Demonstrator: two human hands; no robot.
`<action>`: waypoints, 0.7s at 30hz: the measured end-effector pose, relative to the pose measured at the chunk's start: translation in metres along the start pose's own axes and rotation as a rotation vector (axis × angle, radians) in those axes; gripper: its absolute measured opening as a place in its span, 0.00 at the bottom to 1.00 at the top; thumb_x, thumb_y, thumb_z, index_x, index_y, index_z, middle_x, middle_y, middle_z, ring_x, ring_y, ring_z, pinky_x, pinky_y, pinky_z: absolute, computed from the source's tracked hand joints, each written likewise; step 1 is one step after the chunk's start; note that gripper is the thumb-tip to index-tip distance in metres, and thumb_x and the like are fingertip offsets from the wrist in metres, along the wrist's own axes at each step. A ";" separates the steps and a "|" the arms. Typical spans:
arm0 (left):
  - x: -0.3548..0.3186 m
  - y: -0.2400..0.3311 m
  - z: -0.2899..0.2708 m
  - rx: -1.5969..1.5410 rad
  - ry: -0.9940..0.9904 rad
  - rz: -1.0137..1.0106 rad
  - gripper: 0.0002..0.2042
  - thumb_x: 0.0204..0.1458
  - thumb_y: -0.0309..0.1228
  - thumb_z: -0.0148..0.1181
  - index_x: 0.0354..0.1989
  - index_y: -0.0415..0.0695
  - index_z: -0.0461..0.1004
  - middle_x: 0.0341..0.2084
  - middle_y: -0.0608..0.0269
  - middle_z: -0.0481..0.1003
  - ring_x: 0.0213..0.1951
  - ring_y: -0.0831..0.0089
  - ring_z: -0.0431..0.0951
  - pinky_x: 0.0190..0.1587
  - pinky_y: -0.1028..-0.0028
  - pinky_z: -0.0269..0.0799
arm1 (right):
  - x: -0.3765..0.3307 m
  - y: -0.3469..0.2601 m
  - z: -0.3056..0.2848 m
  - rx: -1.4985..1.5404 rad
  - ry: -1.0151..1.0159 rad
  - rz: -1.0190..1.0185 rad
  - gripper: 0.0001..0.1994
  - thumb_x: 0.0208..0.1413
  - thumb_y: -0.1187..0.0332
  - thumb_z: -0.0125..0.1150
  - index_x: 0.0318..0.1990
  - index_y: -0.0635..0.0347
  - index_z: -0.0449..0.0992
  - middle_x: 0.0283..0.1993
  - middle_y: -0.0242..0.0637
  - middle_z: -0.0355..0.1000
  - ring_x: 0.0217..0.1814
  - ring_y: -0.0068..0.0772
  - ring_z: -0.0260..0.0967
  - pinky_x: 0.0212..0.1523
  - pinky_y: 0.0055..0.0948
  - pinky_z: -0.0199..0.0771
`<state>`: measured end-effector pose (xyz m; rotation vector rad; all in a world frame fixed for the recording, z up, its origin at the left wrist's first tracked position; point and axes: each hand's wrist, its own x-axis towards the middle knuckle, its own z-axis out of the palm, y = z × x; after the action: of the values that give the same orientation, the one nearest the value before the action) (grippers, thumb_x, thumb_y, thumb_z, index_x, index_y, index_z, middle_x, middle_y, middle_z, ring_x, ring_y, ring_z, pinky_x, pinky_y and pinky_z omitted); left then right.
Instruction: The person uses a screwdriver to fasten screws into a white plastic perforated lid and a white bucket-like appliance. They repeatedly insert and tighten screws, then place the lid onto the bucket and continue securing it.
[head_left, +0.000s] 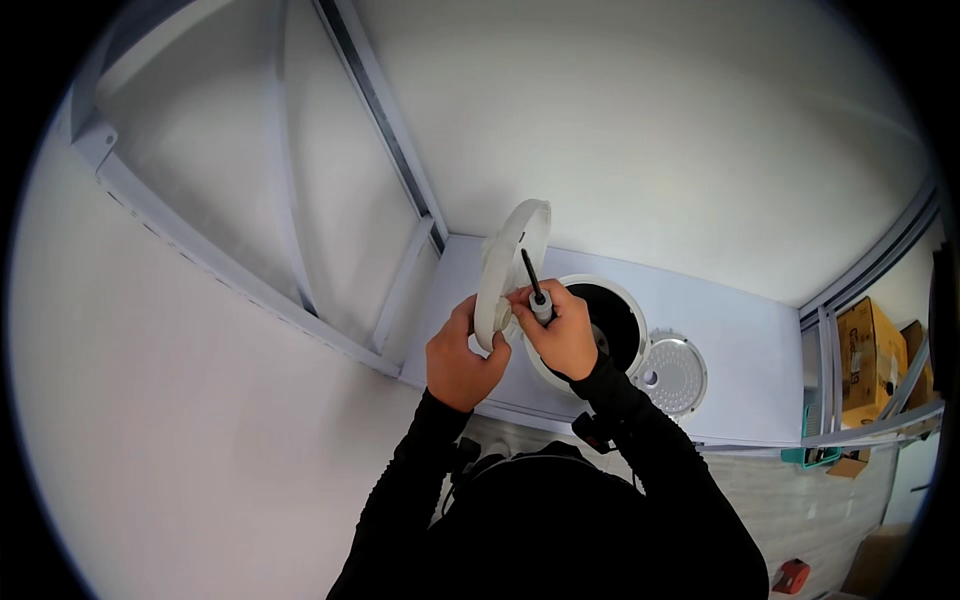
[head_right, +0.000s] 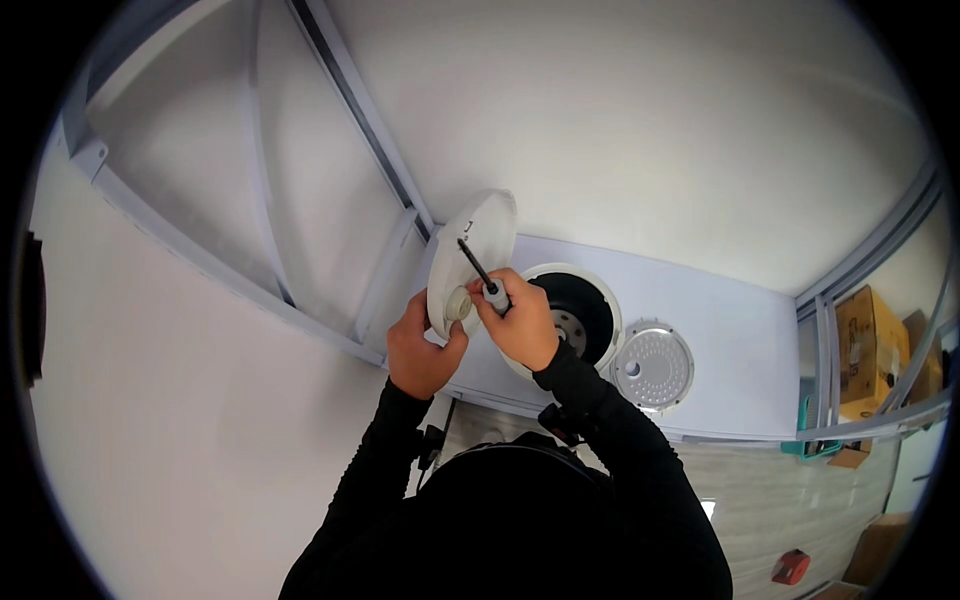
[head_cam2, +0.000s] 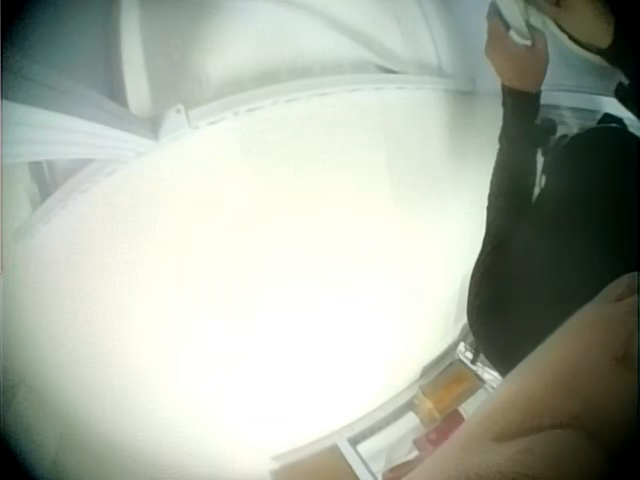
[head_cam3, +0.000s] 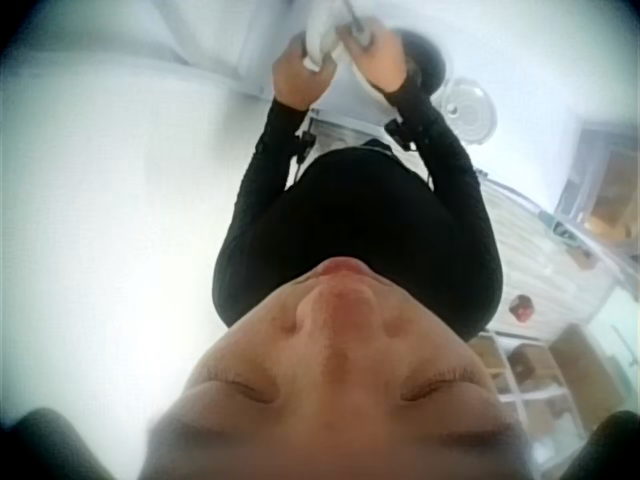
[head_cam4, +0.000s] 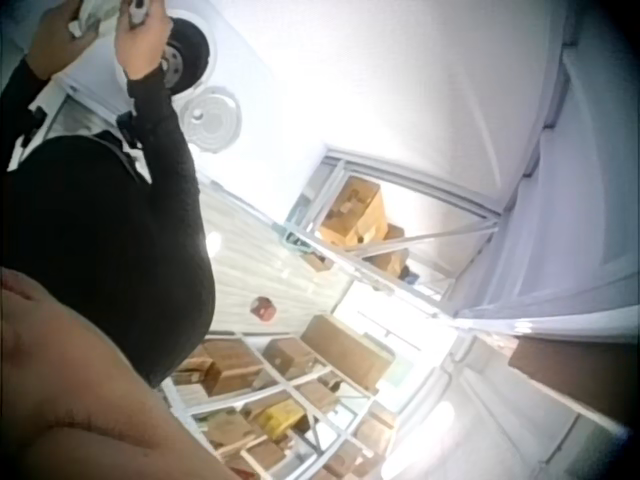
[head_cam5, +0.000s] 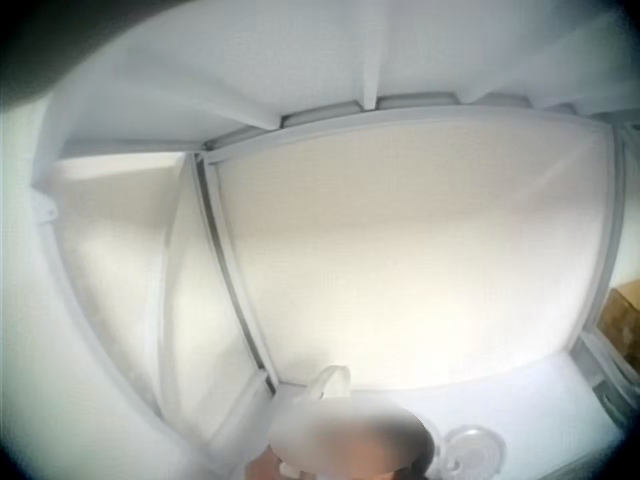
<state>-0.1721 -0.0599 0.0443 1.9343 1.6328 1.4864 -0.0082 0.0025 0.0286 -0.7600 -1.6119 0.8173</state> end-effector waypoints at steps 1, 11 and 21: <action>0.000 0.000 0.000 -0.004 0.000 -0.004 0.25 0.48 0.25 0.66 0.57 0.37 0.74 0.42 0.48 0.83 0.40 0.53 0.86 0.42 0.62 0.82 | -0.001 0.000 0.000 -0.008 0.002 -0.015 0.10 0.57 0.77 0.69 0.46 0.63 0.76 0.40 0.43 0.84 0.40 0.42 0.85 0.41 0.30 0.81; -0.001 0.003 0.002 0.068 0.010 -0.041 0.23 0.51 0.24 0.65 0.58 0.35 0.72 0.39 0.46 0.82 0.38 0.50 0.85 0.39 0.61 0.82 | -0.012 0.000 0.007 0.014 0.034 0.053 0.11 0.55 0.78 0.71 0.45 0.62 0.79 0.38 0.40 0.82 0.37 0.30 0.80 0.41 0.27 0.78; -0.003 0.012 0.003 0.020 0.009 0.008 0.22 0.55 0.27 0.64 0.58 0.35 0.72 0.41 0.46 0.82 0.40 0.49 0.86 0.40 0.61 0.81 | -0.010 0.014 0.003 0.197 0.047 0.145 0.09 0.56 0.79 0.72 0.41 0.64 0.77 0.37 0.37 0.84 0.38 0.22 0.79 0.41 0.26 0.79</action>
<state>-0.1624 -0.0652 0.0496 1.9497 1.6523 1.4890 -0.0086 0.0014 0.0106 -0.7548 -1.4227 1.0388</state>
